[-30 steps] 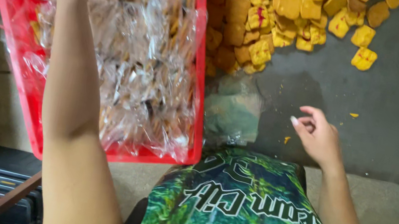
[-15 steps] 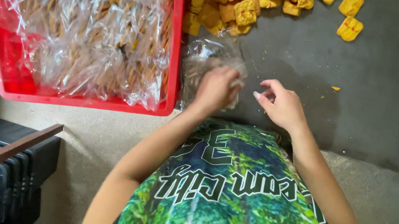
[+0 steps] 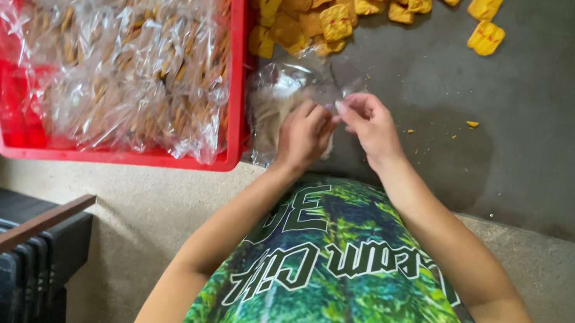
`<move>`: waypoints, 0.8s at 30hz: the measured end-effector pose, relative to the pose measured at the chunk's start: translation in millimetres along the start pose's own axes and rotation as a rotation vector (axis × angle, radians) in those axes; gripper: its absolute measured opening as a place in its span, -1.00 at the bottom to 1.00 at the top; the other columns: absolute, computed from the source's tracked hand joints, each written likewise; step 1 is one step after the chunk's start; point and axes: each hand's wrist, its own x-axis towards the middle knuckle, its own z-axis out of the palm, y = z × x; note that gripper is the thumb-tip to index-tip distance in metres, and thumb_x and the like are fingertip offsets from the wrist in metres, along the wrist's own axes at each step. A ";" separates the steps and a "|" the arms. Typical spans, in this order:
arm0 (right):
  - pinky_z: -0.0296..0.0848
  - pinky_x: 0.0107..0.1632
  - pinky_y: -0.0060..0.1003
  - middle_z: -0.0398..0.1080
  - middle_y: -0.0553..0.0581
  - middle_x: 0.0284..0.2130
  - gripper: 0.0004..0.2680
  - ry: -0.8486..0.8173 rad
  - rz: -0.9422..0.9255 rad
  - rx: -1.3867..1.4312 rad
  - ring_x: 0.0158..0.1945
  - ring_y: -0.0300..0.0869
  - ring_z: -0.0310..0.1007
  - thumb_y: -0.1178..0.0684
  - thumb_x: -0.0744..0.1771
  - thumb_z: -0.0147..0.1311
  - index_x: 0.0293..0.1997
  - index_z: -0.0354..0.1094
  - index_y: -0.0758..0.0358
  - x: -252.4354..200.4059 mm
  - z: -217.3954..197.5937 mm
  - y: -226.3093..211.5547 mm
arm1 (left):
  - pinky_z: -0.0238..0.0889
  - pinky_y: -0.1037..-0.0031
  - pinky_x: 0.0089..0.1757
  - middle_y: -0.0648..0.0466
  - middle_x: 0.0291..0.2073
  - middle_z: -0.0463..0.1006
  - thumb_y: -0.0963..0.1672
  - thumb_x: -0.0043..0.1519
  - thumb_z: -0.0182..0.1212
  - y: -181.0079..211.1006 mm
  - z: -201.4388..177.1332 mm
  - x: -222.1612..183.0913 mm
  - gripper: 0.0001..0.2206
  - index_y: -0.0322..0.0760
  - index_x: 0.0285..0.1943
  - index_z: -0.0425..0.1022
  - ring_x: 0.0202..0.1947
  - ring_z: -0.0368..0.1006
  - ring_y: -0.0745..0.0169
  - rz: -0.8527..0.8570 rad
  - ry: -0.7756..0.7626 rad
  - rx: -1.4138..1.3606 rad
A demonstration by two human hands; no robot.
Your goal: The person places small biscuits into clear plastic bags by hand and then puts the filled bags into a red plastic crate.
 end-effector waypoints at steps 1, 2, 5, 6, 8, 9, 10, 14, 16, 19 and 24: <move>0.42 -0.19 -0.37 0.49 -0.06 -0.26 -0.82 0.048 -0.161 -0.115 -0.19 -0.36 0.43 0.03 0.36 0.23 0.00 0.39 0.21 5.1 6.1 -1.6 | 0.32 0.19 -0.30 -0.03 -0.22 0.47 -0.11 0.18 0.41 8.8 -2.9 2.1 -0.79 -0.24 -0.19 0.45 -0.38 0.46 -0.08 -0.059 -0.079 -0.055; 0.41 -0.20 -0.26 0.47 0.07 -0.32 -0.86 0.101 -0.320 -0.233 -0.25 -0.25 0.39 0.04 0.40 0.24 -0.12 0.45 0.31 6.4 9.9 -7.2 | 0.34 0.23 -0.33 -0.04 -0.11 0.51 -0.09 0.11 0.43 17.0 -6.2 4.6 -0.71 -0.26 -0.10 0.45 -0.43 0.47 -0.02 -0.117 -0.160 -0.110; 0.47 -0.21 -0.11 0.52 0.19 -0.34 -0.86 -0.083 -0.577 -1.031 -0.26 0.06 0.54 0.05 0.28 0.20 -0.17 0.46 0.24 -12.0 -3.0 -53.7 | 0.40 0.32 -0.27 -0.04 0.18 0.40 -0.10 0.12 0.35 30.0 -22.6 15.9 -0.60 -0.24 0.07 0.30 -0.37 0.49 0.09 -0.020 -0.076 -0.289; 0.47 -0.21 -0.11 0.52 0.19 -0.34 -0.86 -0.079 -0.575 -1.031 -0.26 0.06 0.54 0.05 0.28 0.20 -0.17 0.46 0.24 -19.1 -3.7 -69.1 | 0.40 0.32 -0.27 -0.04 0.18 0.40 -0.10 0.12 0.35 31.0 -28.0 18.7 -0.60 -0.24 0.07 0.30 -0.37 0.49 0.09 -0.018 -0.079 -0.291; 0.45 -0.18 -0.02 0.54 0.19 -0.37 -0.88 -0.338 -0.356 -1.289 -0.24 0.13 0.54 0.02 0.23 0.19 -0.26 0.50 0.14 -33.8 -5.5 -96.4 | 0.40 0.27 -0.21 -0.07 0.12 0.42 -0.11 -0.04 0.37 28.0 -39.0 21.2 -0.36 -0.28 0.28 0.30 -0.32 0.50 0.01 -0.083 -0.464 -0.386; 0.45 -0.18 -0.02 0.54 0.19 -0.37 -0.88 -0.332 -0.355 -1.287 -0.24 0.13 0.54 0.02 0.23 0.19 -0.26 0.50 0.14 -40.8 -6.0 -106.3 | 0.40 0.27 -0.21 -0.07 0.12 0.42 -0.11 -0.04 0.37 26.4 -39.4 22.7 -0.36 -0.28 0.28 0.30 -0.32 0.50 0.01 -0.079 -0.468 -0.387; 0.44 -0.18 -0.03 0.55 0.19 -0.38 -0.87 -0.357 -0.271 -1.308 -0.24 0.12 0.54 -0.02 0.25 0.19 -0.25 0.49 0.16 -48.7 -7.6 -113.5 | 0.40 0.24 -0.18 -0.05 -0.04 0.52 -0.15 0.07 0.32 24.9 -37.8 24.2 -0.60 -0.24 0.11 0.44 -0.26 0.53 -0.05 -0.001 -0.539 -0.270; 0.45 -0.19 -0.05 0.55 0.20 -0.31 -0.82 -0.296 -0.287 -1.157 -0.21 0.11 0.53 -0.09 0.31 0.16 -0.18 0.51 0.16 -57.0 -16.3 -121.7 | 0.38 0.19 -0.23 -0.11 -0.32 0.60 -0.16 0.13 0.26 17.7 -38.4 32.1 -0.86 -0.29 -0.19 0.61 -0.28 0.54 -0.17 0.095 -0.675 -0.265; 0.46 -0.18 -0.07 0.55 0.19 -0.30 -0.82 -0.196 -0.325 -1.093 -0.21 0.09 0.54 -0.08 0.33 0.15 -0.16 0.50 0.18 -56.6 -17.5 -116.1 | 0.37 0.17 -0.24 -0.13 -0.34 0.60 -0.13 0.18 0.28 20.9 -35.2 33.1 -0.88 -0.30 -0.23 0.60 -0.30 0.53 -0.19 0.053 -0.669 -0.223; 0.46 -0.14 -0.10 0.54 0.20 -0.25 -0.82 0.072 -0.540 -1.050 -0.16 0.07 0.54 -0.06 0.34 0.20 -0.13 0.48 0.23 -61.6 -19.7 -108.7 | 0.33 0.13 -0.26 -0.15 -0.39 0.58 -0.07 0.30 0.28 30.1 -26.7 30.2 -0.77 -0.31 -0.32 0.59 -0.35 0.52 -0.23 -0.119 -0.623 -0.100; 0.49 -0.28 -0.28 0.54 0.07 -0.40 -0.77 0.070 -0.265 -0.639 -0.36 -0.27 0.50 -0.06 0.26 0.30 -0.14 0.46 0.22 -64.9 -1.2 -87.4 | 0.36 0.18 -0.35 -0.10 -0.44 0.58 -0.06 0.20 0.33 37.3 -26.5 36.8 -0.82 -0.26 -0.31 0.59 -0.44 0.54 -0.13 -0.207 -0.461 -0.157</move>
